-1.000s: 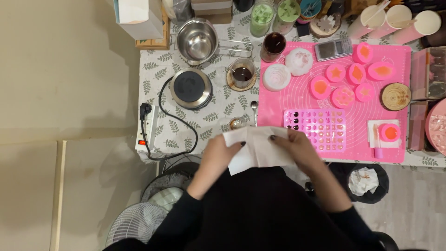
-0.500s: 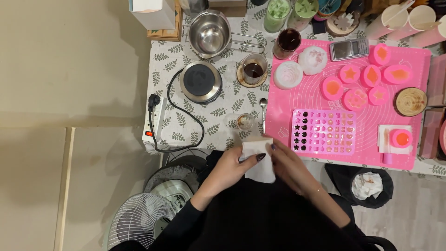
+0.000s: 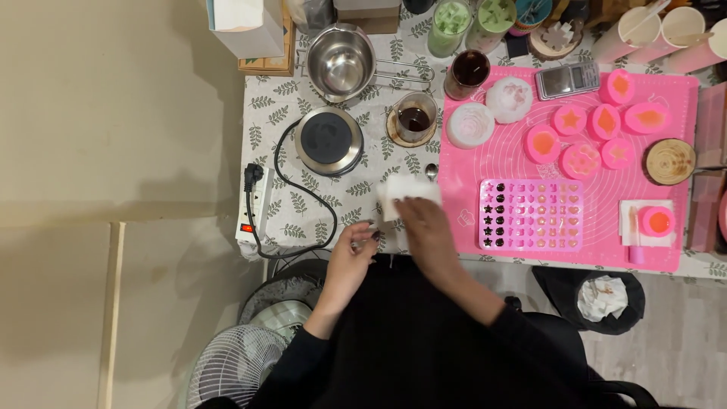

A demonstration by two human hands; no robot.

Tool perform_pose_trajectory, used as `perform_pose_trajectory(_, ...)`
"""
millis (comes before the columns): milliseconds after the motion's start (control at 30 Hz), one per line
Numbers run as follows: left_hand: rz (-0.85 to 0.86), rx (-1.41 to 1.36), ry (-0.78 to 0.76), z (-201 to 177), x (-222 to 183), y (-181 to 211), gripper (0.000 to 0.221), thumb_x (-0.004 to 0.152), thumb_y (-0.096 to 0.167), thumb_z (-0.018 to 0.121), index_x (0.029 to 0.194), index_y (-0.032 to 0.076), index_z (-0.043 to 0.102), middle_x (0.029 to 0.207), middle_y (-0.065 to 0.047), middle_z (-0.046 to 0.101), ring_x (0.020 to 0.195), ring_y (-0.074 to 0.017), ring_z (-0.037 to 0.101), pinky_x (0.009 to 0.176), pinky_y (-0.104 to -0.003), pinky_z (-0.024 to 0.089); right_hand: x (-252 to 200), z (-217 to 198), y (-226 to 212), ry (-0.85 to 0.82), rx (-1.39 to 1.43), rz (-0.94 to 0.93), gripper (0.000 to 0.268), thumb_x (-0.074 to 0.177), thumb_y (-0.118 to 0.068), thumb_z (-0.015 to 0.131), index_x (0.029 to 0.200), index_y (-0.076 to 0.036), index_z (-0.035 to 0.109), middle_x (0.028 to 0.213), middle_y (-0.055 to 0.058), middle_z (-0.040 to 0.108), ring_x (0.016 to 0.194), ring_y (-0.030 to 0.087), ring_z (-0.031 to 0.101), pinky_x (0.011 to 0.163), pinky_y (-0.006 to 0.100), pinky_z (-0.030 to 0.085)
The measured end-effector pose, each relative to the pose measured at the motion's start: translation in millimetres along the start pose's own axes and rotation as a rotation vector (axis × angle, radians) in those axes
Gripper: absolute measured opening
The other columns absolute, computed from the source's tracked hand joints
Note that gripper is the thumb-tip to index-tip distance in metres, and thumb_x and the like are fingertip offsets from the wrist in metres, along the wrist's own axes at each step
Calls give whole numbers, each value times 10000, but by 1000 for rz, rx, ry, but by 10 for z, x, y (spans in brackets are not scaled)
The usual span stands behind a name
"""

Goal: Clean glass containers and use a pipette to fill small molds with colored wax.

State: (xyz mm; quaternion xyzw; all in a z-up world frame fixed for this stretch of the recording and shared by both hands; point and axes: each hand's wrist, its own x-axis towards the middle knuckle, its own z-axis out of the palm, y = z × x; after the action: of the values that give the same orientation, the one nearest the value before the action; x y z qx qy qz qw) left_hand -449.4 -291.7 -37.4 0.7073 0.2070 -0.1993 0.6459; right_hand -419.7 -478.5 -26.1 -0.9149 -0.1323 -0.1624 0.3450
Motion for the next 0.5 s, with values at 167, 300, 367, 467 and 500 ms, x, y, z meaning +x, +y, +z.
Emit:
perform_pose_trajectory(167,4,29,13,-60,11,34,460,902,168,671,1336,51,576,1147,-68,704,820,-112,654,741,-250,551,-55,347,82,-178,-183,-47,426,877,-98,700,1279,24,628,1190,161,682,1173,347,605,1015,462,467)
perform_pose_trajectory(300,-1,8,-15,-112,45,44,469,896,161,671,1340,40,581,1145,-76,696,870,-106,669,777,-242,551,8,404,89,-286,-276,-83,519,852,-201,707,1265,90,592,1132,180,700,1164,348,602,1016,479,430)
perform_pose_trajectory(367,7,43,-18,-144,52,102,455,894,165,668,1324,38,591,1133,-70,697,846,-111,663,764,-244,549,-32,530,158,-321,-315,-65,461,841,-164,690,1217,86,597,1086,172,712,1150,330,614,1025,514,413)
perform_pose_trajectory(467,18,46,-16,-186,111,113,441,891,173,670,1304,32,603,1113,-66,700,818,-116,656,750,-246,546,-121,729,351,-462,-455,-20,341,818,-101,652,1118,56,609,1015,168,729,1135,300,634,1069,558,383)
perform_pose_trajectory(500,19,15,-14,-196,132,101,441,892,176,675,1301,29,605,1105,-67,701,813,-116,654,749,-245,544,-163,792,428,-568,-558,12,282,806,-75,632,1067,31,616,989,172,732,1133,288,643,1104,567,370)
